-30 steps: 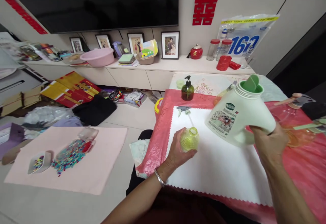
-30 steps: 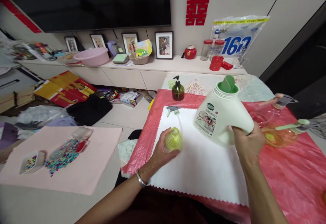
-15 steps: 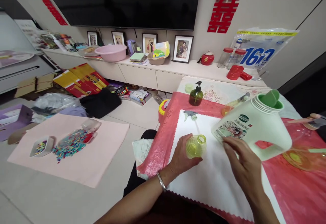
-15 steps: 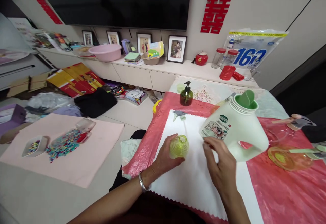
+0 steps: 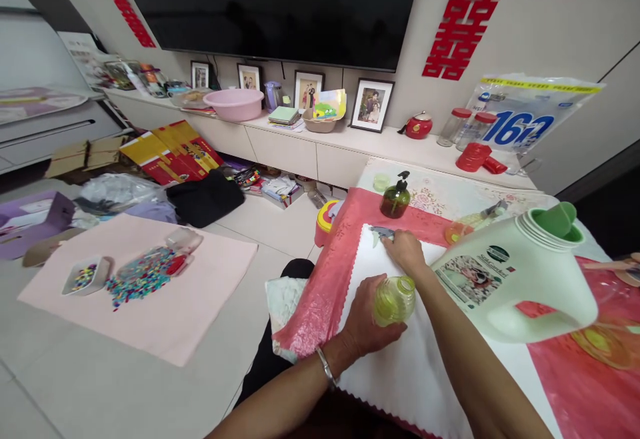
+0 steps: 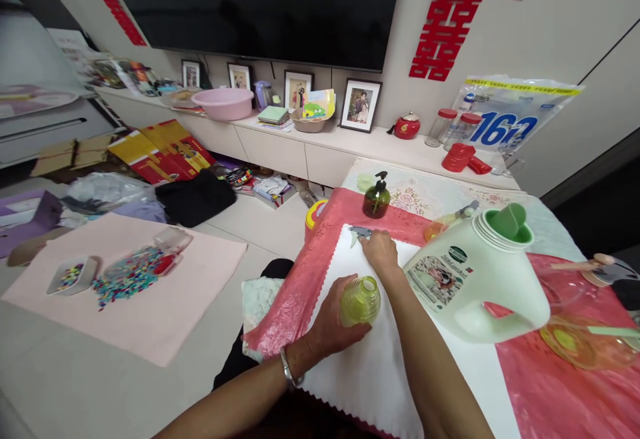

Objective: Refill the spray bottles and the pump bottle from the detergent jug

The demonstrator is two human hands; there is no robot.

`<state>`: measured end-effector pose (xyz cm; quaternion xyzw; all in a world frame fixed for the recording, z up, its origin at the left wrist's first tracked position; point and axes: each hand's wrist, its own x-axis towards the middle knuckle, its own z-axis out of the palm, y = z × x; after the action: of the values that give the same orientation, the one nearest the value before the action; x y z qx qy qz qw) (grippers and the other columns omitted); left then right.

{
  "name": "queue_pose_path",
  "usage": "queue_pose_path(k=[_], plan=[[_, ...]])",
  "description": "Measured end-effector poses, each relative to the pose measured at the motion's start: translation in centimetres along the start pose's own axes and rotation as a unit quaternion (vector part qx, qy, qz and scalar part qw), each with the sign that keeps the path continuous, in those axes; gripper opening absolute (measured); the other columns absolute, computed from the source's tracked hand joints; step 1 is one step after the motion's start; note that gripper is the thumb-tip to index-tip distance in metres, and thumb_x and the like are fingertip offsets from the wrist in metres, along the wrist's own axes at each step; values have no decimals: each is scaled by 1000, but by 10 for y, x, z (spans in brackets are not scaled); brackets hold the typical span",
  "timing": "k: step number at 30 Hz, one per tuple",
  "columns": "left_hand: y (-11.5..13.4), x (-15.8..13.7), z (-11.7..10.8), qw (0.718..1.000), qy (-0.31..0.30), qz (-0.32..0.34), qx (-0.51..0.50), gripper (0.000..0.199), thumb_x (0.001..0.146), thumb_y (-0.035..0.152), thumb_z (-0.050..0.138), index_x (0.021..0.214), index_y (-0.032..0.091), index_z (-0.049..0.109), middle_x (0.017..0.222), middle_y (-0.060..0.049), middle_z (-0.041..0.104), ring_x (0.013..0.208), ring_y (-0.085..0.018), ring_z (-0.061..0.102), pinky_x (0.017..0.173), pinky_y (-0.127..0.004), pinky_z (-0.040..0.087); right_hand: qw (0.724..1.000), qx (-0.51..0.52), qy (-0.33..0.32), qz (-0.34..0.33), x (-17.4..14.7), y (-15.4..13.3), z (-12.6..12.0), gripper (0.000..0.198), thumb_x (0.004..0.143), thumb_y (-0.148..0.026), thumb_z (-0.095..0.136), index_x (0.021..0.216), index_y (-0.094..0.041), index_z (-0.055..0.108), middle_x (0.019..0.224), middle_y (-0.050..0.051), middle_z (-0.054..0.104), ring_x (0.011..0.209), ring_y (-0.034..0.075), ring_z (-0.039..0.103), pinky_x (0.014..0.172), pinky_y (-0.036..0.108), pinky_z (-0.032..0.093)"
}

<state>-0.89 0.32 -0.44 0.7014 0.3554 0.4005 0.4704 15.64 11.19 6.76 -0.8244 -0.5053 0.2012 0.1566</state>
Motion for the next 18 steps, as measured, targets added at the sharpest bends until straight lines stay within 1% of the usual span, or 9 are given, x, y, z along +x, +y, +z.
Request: queue_pose_path(k=[4,6,8,10,12,13,15,17,18], plan=[[-2,0,2,1000,3,9,15,97,62,39,87,144,24,39,141,-14,52,136,-39,50,117,-64,40,995,99,22,-5,-2,3,-10,32,97,-44,66,96,-12,64,98,5,64,97,17,61,94,39,51],[-3,1,2,1000,3,19,16,95,64,41,86,144,23,39,141,-15,53,135,-39,51,116,-63,41,984,170,43,-19,-10,8,-26,34,93,-45,68,86,-12,62,83,2,60,83,15,59,87,35,51],[-2,2,2,999,1,29,20,93,65,43,86,144,23,40,142,-15,53,135,-39,51,116,-63,40,961,263,70,-47,-23,12,-47,39,89,-51,68,83,-13,61,74,0,56,71,13,55,78,31,51],[-1,3,1,999,-1,30,24,94,64,44,87,144,24,41,143,-15,53,135,-39,51,116,-63,39,925,359,98,-81,-43,13,-72,48,81,-61,66,89,-14,63,76,1,58,66,12,53,70,30,51],[0,4,0,999,-4,25,24,95,63,44,87,144,25,41,143,-14,53,134,-39,51,116,-63,39,889,429,120,-104,-66,10,-95,57,72,-66,70,97,-16,63,86,4,62,69,14,58,69,30,52],[0,4,0,999,-6,24,23,95,63,44,87,144,25,41,143,-14,54,134,-39,51,116,-63,39,870,461,133,-114,-78,7,-104,55,69,-62,74,98,-17,63,89,4,63,72,14,60,69,31,54],[1,4,-1,999,-8,25,21,93,64,44,86,144,25,42,143,-14,54,134,-39,51,115,-62,40,812,543,159,-140,-99,-1,-115,45,67,-48,83,93,-17,63,93,3,64,77,14,63,73,30,56],[2,4,-1,999,-6,28,22,93,64,43,87,144,25,43,143,-14,54,134,-39,51,115,-62,40,751,613,179,-168,-115,-10,-117,35,66,-34,87,81,-16,60,95,3,63,81,14,65,76,29,57],[2,4,-1,999,-5,29,23,93,65,43,87,144,25,43,143,-14,54,134,-39,51,115,-61,40,730,634,182,-179,-121,-15,-115,34,67,-30,87,77,-15,58,97,3,63,82,14,65,76,28,57]])
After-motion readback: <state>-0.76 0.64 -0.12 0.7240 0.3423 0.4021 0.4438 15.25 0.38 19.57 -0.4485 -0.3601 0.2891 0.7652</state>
